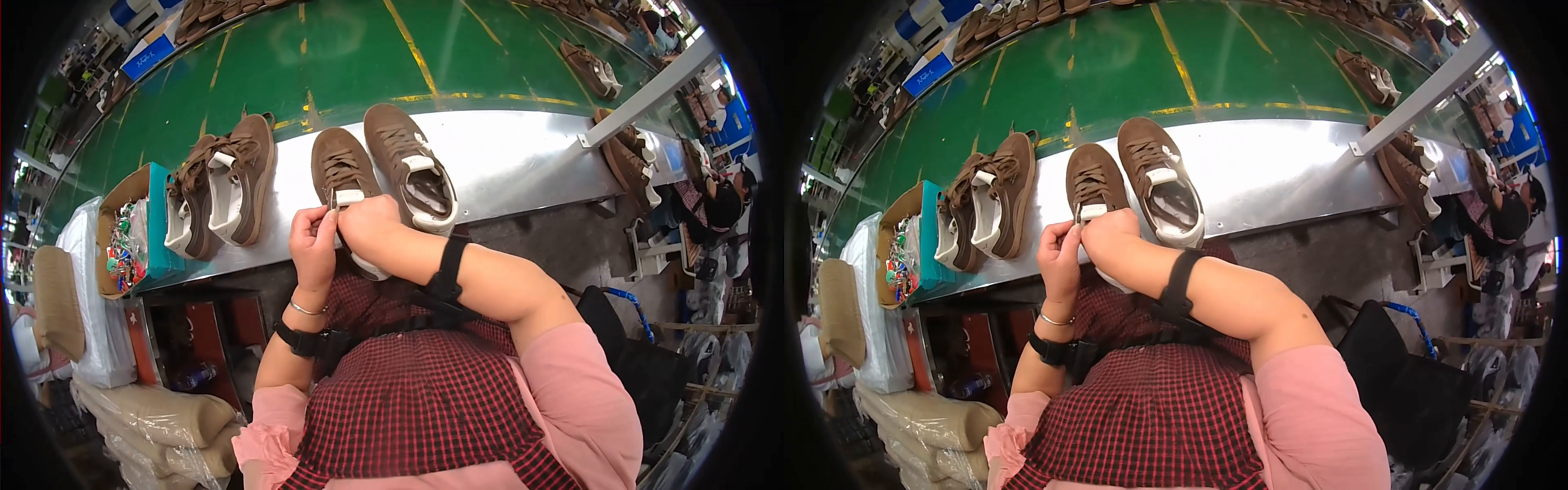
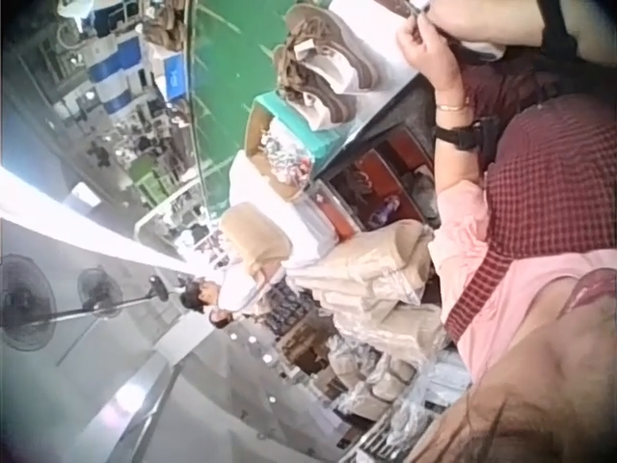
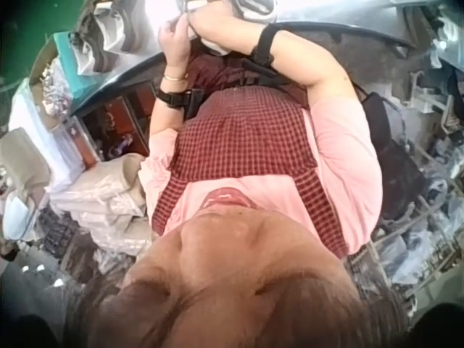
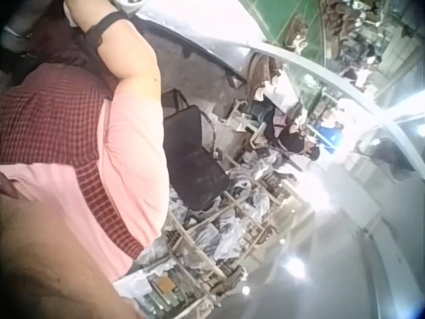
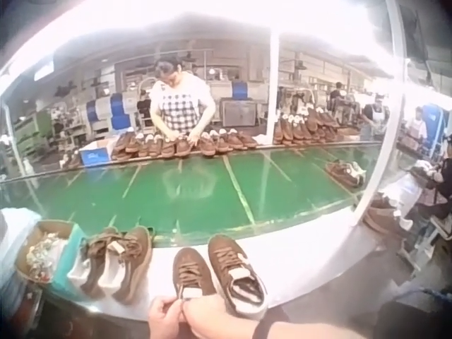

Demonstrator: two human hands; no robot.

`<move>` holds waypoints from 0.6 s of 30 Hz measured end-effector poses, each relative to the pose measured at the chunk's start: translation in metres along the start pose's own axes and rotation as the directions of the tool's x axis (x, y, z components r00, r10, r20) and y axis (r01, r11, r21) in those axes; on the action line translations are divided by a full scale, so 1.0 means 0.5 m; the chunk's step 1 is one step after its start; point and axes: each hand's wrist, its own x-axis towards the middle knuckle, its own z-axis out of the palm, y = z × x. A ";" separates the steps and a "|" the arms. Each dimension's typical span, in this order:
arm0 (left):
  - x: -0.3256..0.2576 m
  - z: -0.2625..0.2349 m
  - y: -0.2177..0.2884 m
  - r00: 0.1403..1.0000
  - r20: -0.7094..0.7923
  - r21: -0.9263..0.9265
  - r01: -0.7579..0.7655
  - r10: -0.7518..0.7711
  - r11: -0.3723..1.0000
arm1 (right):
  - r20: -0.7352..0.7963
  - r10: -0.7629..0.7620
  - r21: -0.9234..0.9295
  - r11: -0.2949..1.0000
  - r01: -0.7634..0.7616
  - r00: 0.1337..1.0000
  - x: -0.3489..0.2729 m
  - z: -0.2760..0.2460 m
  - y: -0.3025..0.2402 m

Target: The recorder is lacing brown sneakers in a factory assembly line setting.

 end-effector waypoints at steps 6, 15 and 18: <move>0.002 0.006 0.003 1.000 0.001 -0.026 -0.011 0.011 1.000 | -0.053 -0.122 -0.052 0.992 0.119 0.991 -0.007 0.003 0.008; 0.003 -0.026 0.019 0.995 0.066 0.066 0.070 -0.074 0.995 | -0.397 -0.351 0.258 0.844 0.470 0.848 -0.103 -0.032 0.088; 0.004 -0.030 0.054 0.994 0.091 0.159 -0.071 0.057 0.985 | -0.647 -0.238 0.253 0.829 0.499 0.724 -0.151 -0.057 0.158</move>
